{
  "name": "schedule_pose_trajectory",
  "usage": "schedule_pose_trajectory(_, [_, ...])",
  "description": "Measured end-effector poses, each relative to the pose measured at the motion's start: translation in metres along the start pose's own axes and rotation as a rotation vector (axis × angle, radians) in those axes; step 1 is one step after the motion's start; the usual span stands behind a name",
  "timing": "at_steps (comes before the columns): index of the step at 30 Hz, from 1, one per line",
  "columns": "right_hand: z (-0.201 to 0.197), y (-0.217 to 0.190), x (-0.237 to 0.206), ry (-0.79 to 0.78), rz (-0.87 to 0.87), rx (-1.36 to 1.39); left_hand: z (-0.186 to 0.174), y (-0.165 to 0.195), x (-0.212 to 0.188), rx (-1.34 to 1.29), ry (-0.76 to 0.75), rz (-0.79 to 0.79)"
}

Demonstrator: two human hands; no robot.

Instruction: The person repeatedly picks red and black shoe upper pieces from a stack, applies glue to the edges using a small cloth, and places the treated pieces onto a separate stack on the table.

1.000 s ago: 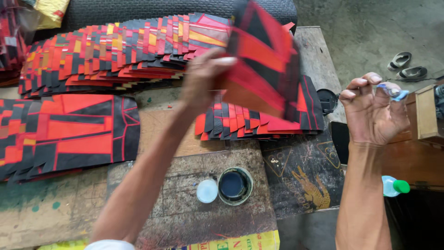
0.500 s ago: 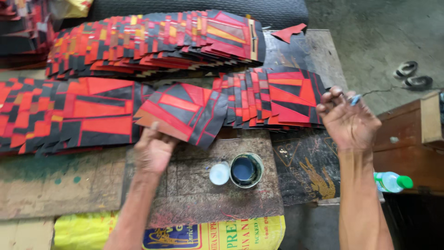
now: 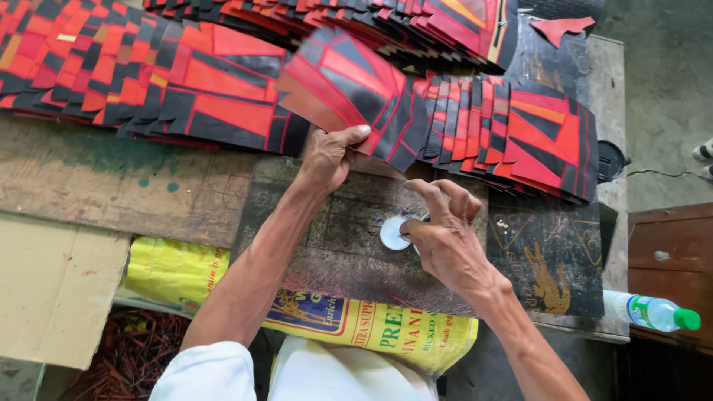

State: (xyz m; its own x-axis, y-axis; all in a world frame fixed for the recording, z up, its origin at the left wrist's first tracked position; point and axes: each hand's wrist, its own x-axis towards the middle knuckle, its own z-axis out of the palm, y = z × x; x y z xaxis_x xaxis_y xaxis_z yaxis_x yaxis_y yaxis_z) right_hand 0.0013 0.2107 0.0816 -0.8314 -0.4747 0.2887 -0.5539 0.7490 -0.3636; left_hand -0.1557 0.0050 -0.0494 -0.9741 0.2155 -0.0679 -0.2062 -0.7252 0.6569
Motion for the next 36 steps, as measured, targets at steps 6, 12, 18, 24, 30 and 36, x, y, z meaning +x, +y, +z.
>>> schedule_pose_trajectory(6, [0.017, 0.004, 0.004, -0.093, -0.072, -0.127, 0.012, 0.074, -0.083, 0.053, 0.056, 0.16])
schedule_pose_trajectory(12, [0.023, 0.004, 0.011, -0.167, -0.084, -0.194, 0.005, 0.097, -0.149, 0.144, 0.212, 0.09])
schedule_pose_trajectory(18, [0.007, -0.006, 0.011, -0.114, -0.056, -0.149, -0.019, 0.076, -0.176, 0.303, 0.296, -0.013])
schedule_pose_trajectory(24, [0.003, -0.01, 0.014, -0.075, 0.011, -0.105, -0.058, 0.049, -0.178, 0.301, 0.33, 0.051])
schedule_pose_trajectory(30, [0.011, -0.018, 0.001, 0.308, 0.285, 0.346, -0.034, 0.028, -0.168, -0.157, 0.394, 0.012])
schedule_pose_trajectory(36, [0.012, -0.012, 0.007, 0.377, 0.544, 1.568, 0.023, 0.016, -0.159, -0.629, 0.249, -0.206])
